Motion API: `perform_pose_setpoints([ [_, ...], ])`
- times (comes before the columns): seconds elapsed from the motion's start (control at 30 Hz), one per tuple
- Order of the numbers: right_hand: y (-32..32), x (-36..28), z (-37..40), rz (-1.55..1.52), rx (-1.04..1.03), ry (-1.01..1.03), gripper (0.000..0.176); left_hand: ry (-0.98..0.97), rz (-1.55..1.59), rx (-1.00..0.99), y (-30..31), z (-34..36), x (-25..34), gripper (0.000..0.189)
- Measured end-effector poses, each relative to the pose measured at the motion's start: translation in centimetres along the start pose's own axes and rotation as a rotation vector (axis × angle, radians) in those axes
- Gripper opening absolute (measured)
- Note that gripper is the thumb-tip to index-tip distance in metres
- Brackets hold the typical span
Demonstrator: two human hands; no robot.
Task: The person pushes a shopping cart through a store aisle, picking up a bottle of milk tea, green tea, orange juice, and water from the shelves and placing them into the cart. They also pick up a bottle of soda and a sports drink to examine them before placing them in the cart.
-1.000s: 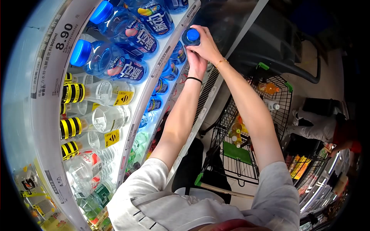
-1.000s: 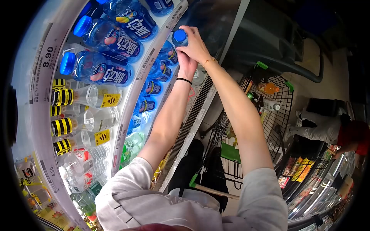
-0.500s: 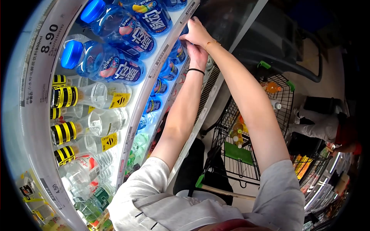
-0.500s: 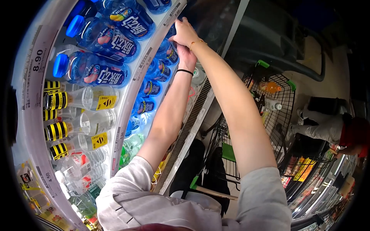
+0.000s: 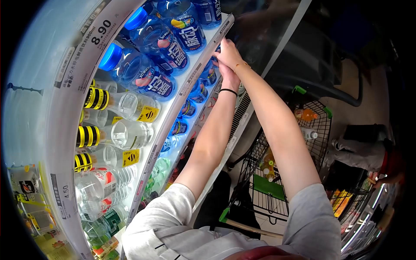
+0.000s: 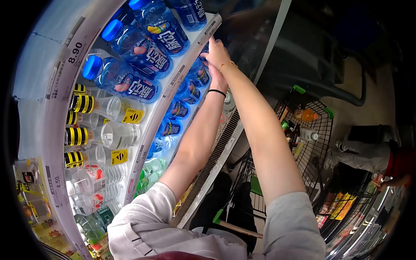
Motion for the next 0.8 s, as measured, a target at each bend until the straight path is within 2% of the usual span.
perform_pose_setpoints([
  [0.07, 0.0, 0.3, 0.9, 0.001, -0.007, 0.02, 0.086, -0.021, -0.038, -0.089, -0.6, 1.9, -0.9, 0.059],
  [0.1, 0.1, 0.6, 1.5, -0.001, -0.01, 0.031, 0.09, -0.023, -0.032, -0.096, 0.1, 2.0, -1.5, 0.059],
  [0.17, 0.6, 1.1, 2.9, -0.035, 0.004, 0.05, 0.087, -0.039, -0.22, 0.015, 3.3, 2.3, -2.3, 0.066],
  [0.2, 1.4, 1.5, 3.6, 0.005, 0.07, 0.038, 0.083, -0.066, -0.304, 0.093, 2.8, 5.0, -2.4, 0.059],
  [0.23, 2.1, 1.9, 4.6, 0.043, 0.133, 0.023, 0.079, -0.14, -0.407, 0.008, 2.4, 6.9, -2.5, 0.052],
  [0.27, 2.5, 2.4, 5.9, 0.021, 0.147, 0.01, 0.066, -0.215, -0.511, -0.078, 2.1, 9.1, -2.6, 0.057],
  [0.37, 4.5, 2.7, 11.4, -0.02, 0.143, -0.012, 0.05, -0.139, -0.739, -0.052, 3.9, 18.3, -4.6, 0.038],
  [0.4, 4.8, 3.2, 13.9, -0.04, 0.143, -0.024, 0.047, -0.156, -0.842, -0.108, 5.1, 21.2, -5.0, 0.034],
  [0.47, 5.2, 4.5, 19.5, -0.046, 0.155, -0.072, 0.043, -0.117, -1.14, -0.107, 7.9, 27.3, -5.1, 0.037],
  [0.5, 5.7, 4.8, 22.8, -0.028, 0.155, -0.091, 0.042, -0.078, -1.351, -0.143, 6.7, 31.6, -4.9, 0.037],
  [0.6, 6.7, 5.2, 34.5, -0.003, 0.108, -0.16, 0.042, 0.015, -1.773, -0.42, 9.3, 40.4, -5.1, 0.029],
  [0.67, 8.4, 4.3, 43.1, 0.038, 0.109, -0.22, 0.042, 0.045, -1.899, -0.604, 11.3, 46.2, -5.0, 0.025],
  [0.73, 10.6, 3.4, 51.8, 0.092, 0.082, -0.373, 0.04, 0.118, -2.022, -0.833, 12.0, 51.9, -4.6, 0.022],
  [0.8, 12.5, 3.2, 60.4, 0.19, 0.11, -0.515, 0.04, 0.101, -2.132, -0.997, 15.6, 56.0, -3.9, 0.021],
])
Point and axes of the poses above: each hand's wrist, its own z-axis away from the middle knuckle, its own y-axis out of the back of the hand, x = y × z, the point moved 9 cm from there along -z, towards the middle knuckle, and after that the axes turned 10 degrees about z, right-handed, at the moved point
